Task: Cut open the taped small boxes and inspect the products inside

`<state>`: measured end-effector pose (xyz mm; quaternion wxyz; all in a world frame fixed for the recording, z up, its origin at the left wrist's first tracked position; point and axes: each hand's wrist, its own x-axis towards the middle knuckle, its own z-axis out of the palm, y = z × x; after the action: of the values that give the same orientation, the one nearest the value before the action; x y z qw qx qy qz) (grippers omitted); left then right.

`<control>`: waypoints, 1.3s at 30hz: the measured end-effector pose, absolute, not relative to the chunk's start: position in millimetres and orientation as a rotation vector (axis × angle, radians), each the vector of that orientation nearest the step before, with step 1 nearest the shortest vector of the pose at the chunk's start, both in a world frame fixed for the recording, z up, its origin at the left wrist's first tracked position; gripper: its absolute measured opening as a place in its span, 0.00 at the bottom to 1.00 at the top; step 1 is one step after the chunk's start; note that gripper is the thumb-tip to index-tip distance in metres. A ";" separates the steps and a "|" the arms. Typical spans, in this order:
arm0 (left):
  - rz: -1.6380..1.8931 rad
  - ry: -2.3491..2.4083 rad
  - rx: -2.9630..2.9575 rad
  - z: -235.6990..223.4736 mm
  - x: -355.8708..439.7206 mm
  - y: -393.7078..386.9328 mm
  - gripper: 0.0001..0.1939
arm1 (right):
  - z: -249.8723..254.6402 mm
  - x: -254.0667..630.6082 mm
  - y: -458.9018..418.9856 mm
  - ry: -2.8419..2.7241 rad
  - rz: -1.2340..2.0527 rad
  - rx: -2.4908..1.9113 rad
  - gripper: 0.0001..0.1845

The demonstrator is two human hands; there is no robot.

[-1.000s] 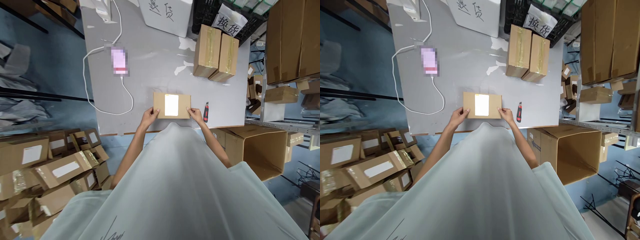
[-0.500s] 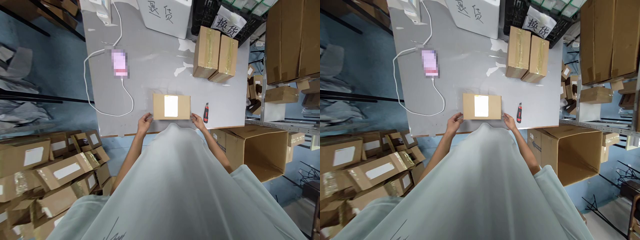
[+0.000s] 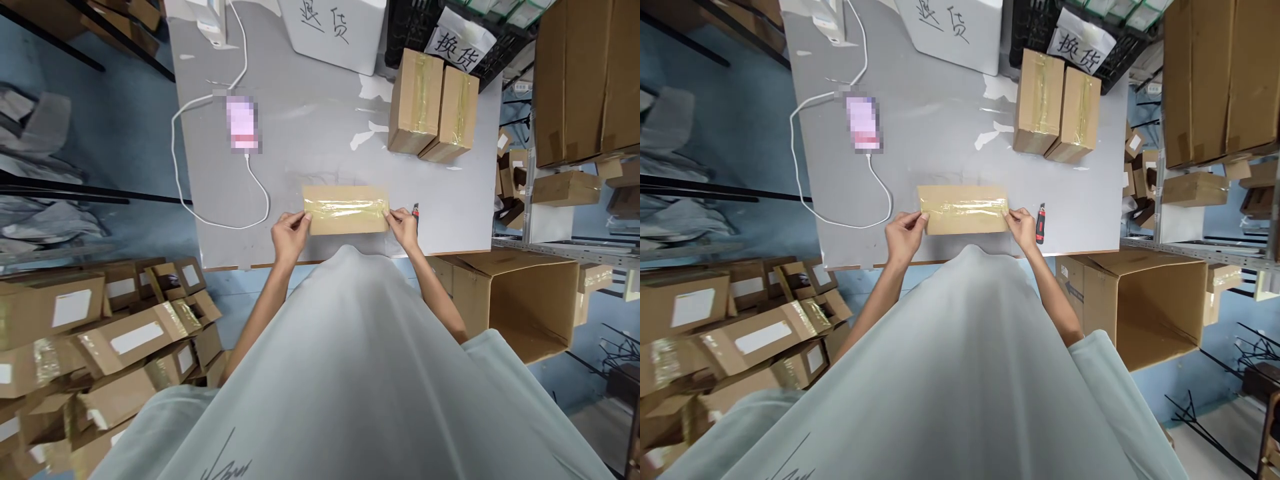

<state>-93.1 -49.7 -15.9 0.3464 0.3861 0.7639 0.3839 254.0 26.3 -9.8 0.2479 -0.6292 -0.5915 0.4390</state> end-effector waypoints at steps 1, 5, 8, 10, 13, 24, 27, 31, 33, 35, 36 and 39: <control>0.990 1.990 1.023 -13.0 -94.9 -46.0 0.17 | -4.2 254.4 31.8 -1.649 1.170 -1.714 0.34; 0.972 2.003 1.005 -11.5 -96.6 -40.4 0.16 | 2.5 251.4 39.3 -1.706 1.144 -1.715 0.31; 0.967 2.047 0.951 -18.6 -94.7 -45.5 0.16 | -6.2 245.5 33.1 -1.688 1.200 -1.758 0.28; 0.955 2.092 0.904 -24.7 -94.1 -50.3 0.16 | -12.8 240.7 27.9 -1.668 1.273 -1.795 0.28; 0.951 2.106 0.843 -32.9 -95.5 -55.1 0.17 | -15.3 231.7 21.8 -1.693 1.273 -1.847 0.25; 1.052 1.989 0.507 -57.9 -100.2 -46.4 0.22 | -1.6 198.6 -4.4 -2.058 1.050 -1.643 0.26; 1.030 1.983 0.460 -62.5 -98.0 -42.9 0.19 | -3.9 209.1 -5.7 -2.034 1.024 -1.672 0.27; 0.969 1.939 0.411 -61.9 -87.8 -36.7 0.18 | 0.1 229.0 0.9 -1.978 0.938 -1.768 0.30; 0.974 1.850 0.408 -57.6 -78.5 -33.4 0.24 | 4.1 241.4 7.5 -1.970 0.913 -1.855 0.32; 0.990 1.722 0.423 -50.0 -66.5 -30.5 0.31 | 9.1 255.4 15.6 -1.931 0.907 -1.967 0.35; 0.994 1.656 0.435 -44.9 -59.8 -29.1 0.34 | 12.1 262.4 19.5 -1.893 0.912 -2.013 0.36; 0.997 1.499 0.467 -26.2 -38.2 -25.2 0.41 | 23.9 277.4 26.7 -1.734 0.965 -1.975 0.43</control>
<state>-38.2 -25.2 -26.2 0.5980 0.2011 0.6461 0.4296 277.4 26.7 23.9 0.1702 -0.6950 -0.6103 0.3398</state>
